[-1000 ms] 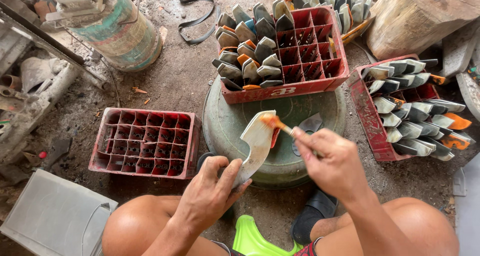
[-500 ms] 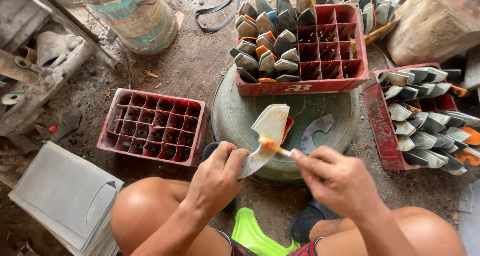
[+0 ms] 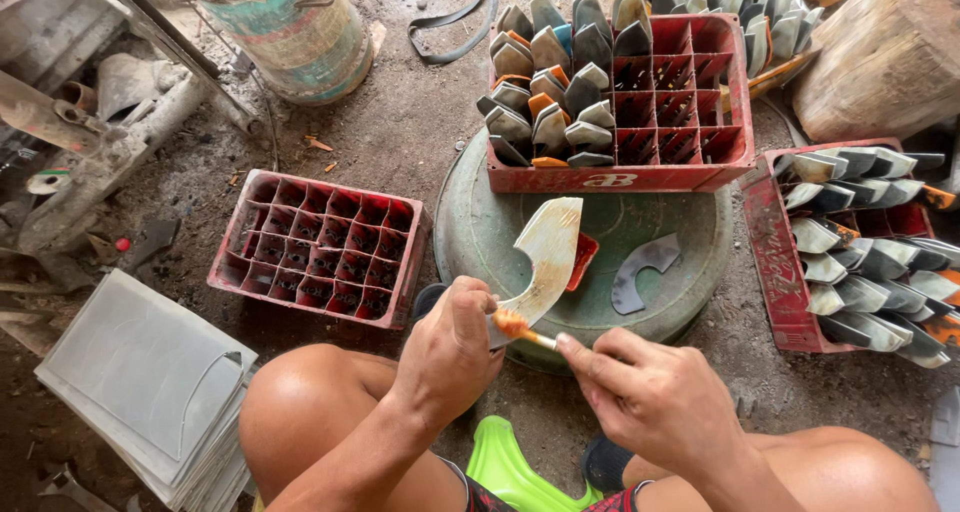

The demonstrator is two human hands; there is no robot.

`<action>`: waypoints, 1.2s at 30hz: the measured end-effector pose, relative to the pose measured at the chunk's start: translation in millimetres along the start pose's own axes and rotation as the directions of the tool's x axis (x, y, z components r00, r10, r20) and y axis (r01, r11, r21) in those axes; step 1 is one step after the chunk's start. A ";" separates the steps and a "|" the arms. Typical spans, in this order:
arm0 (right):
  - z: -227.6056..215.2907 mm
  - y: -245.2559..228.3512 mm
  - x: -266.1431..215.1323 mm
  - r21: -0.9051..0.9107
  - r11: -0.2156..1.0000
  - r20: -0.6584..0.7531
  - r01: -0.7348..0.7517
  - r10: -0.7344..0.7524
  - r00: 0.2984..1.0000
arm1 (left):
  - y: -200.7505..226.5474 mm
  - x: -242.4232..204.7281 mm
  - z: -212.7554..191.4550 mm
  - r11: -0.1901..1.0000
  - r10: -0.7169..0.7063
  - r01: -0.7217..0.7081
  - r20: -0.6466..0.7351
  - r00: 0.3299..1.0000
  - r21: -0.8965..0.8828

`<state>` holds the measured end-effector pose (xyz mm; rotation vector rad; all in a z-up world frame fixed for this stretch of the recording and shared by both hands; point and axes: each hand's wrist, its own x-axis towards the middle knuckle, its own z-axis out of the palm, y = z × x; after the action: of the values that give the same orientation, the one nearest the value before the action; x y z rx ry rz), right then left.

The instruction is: The person sits on the ground and uses a small brush to apply red paint to the curved edges of metal blades. They repeatedly dip the brush into a small container of paint and coat each blade before placing it into a red crate.

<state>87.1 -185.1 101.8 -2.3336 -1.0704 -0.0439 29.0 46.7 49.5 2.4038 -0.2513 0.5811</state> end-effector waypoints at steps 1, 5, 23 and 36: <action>-0.3 0.3 0.5 0.038 0.999 -0.002 -0.003 0.003 1.000 | -0.3 0.0 -0.1 1.000 0.015 -0.015 -0.012 1.000 -0.008; -12.6 6.9 -0.2 0.008 0.991 -0.075 -0.131 0.131 0.989 | 0.0 0.1 2.6 1.000 0.022 -0.022 -0.021 1.000 0.008; 7.8 -8.0 -2.2 0.019 0.999 -0.066 -0.038 0.039 0.997 | 3.5 3.4 1.2 0.998 -0.056 0.056 -0.024 0.998 0.013; -25.5 45.2 -1.1 0.156 0.860 -0.057 -0.486 0.499 0.865 | -5.0 8.2 -19.4 0.996 0.091 -0.088 0.189 0.978 -0.024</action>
<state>123.3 -222.3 101.2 -2.3810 -0.3876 0.1092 31.1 62.5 64.1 2.4442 -0.4464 0.3877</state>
